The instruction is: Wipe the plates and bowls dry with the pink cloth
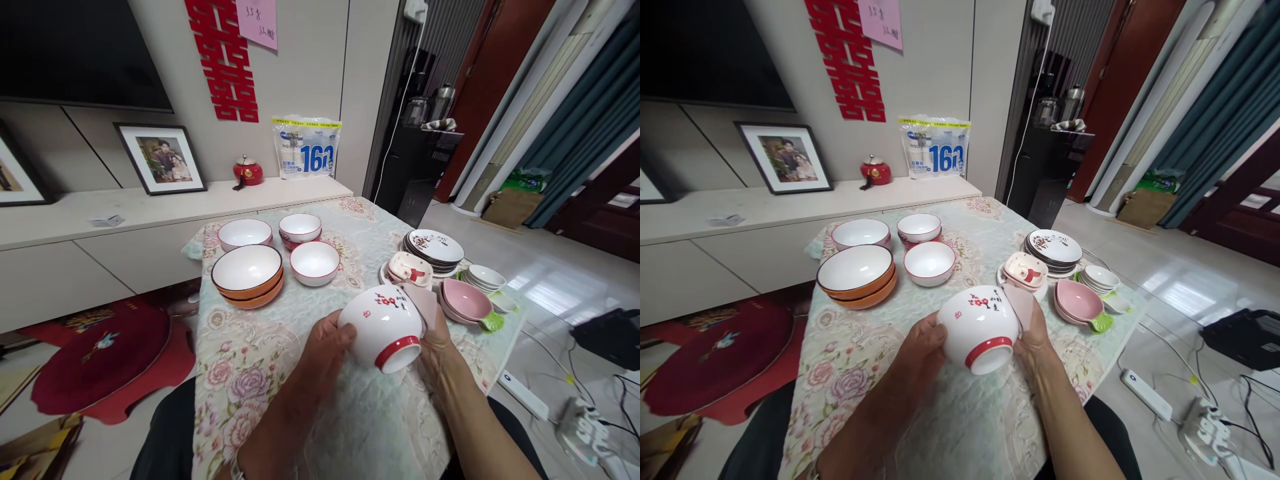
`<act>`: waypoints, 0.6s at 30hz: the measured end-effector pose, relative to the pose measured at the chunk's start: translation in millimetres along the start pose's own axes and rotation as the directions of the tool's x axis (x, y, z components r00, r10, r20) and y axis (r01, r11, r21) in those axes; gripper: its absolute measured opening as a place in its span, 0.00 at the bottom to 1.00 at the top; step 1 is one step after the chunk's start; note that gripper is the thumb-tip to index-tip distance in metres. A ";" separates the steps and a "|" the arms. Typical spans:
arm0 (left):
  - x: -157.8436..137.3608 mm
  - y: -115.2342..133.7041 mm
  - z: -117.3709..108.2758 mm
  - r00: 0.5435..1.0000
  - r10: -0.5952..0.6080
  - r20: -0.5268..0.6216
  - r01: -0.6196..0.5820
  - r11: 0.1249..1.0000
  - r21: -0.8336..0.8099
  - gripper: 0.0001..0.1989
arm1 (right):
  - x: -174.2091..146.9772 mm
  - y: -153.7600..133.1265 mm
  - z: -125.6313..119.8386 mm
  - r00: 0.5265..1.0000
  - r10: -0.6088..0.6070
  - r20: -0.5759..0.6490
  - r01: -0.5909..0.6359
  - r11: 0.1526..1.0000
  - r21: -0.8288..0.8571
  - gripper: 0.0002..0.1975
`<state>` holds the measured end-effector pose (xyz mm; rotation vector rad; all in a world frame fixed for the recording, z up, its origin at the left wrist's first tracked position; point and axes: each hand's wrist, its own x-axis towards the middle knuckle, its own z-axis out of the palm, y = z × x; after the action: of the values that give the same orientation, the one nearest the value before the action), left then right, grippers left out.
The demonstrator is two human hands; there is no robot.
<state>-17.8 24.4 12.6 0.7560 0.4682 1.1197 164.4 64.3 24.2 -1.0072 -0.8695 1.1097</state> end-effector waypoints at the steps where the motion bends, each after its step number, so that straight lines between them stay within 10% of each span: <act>1: -0.3 0.5 -0.9 1.000 -0.013 -0.021 0.014 1.000 0.026 0.19 | 0.2 -2.0 -2.0 0.999 0.018 0.033 -0.017 1.000 -0.009 0.13; 9: 1.2 -2.2 -12.9 0.997 -0.059 -0.045 0.064 0.993 0.101 0.17 | -2.0 -12.3 -5.8 0.965 -0.069 0.253 0.150 0.937 -0.316 0.15; 18: 5.3 -11.3 -15.1 0.999 0.039 0.010 -0.041 0.946 0.323 0.20 | -46.4 -27.4 32.9 0.617 -0.410 0.671 0.786 0.274 -0.555 0.11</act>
<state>-19.0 31.1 -5.7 1.0573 0.6455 1.0917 131.1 22.3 57.6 -0.9918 -2.0768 0.0994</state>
